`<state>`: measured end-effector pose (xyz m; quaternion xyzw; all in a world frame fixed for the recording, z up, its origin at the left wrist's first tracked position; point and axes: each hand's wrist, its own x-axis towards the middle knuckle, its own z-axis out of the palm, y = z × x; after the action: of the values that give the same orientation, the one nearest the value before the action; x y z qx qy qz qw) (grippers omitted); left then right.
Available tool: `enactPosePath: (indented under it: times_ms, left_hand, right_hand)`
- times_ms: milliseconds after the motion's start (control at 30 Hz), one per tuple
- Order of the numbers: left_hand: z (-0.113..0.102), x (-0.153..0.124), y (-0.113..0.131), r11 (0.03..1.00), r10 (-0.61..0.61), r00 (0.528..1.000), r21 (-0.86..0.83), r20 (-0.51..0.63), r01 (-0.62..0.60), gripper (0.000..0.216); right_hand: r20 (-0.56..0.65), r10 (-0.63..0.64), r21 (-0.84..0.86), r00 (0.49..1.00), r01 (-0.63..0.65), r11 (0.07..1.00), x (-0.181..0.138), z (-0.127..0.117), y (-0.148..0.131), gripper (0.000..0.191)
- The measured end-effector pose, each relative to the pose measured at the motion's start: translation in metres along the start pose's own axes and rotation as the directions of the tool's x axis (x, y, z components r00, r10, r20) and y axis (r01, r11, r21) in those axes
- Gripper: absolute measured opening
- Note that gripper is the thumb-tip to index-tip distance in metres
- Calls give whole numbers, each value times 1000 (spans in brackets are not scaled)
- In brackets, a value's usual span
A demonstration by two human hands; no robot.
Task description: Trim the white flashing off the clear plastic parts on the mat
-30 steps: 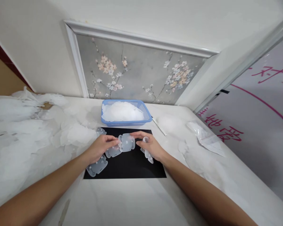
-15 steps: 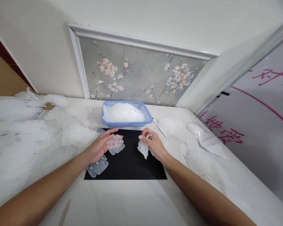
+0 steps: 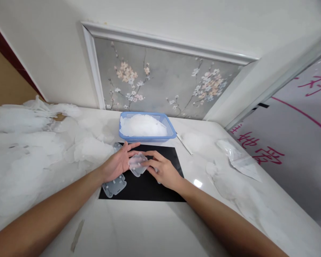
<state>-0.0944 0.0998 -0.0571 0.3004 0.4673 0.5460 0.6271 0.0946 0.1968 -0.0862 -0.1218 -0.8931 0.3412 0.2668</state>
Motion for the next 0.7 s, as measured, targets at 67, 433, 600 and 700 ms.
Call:
enactPosePath:
  times_ms: [67, 433, 600, 700]
  left_hand:
    - [-4, -3, 10, 951, 13, 999, 310, -33, -2, 54]
    - [3, -38, 53, 104, -303, 952, 992, -37, 72, 27]
    - [-2, -22, 42, 479, -121, 991, 878, 61, 4, 10]
    - [-3, -13, 26, 829, -52, 990, 547, -135, 118, 22]
  right_hand:
    - [-50, 176, 193, 983, -164, 967, 2, -4, 2, 16]
    - [207, 587, 698, 783, -539, 472, 11, -22, 20, 33]
    - [231, 598, 752, 767, -531, 390, 11, -25, 25, 39]
    - [217, 608, 779, 764, -510, 363, 10, -25, 28, 36]
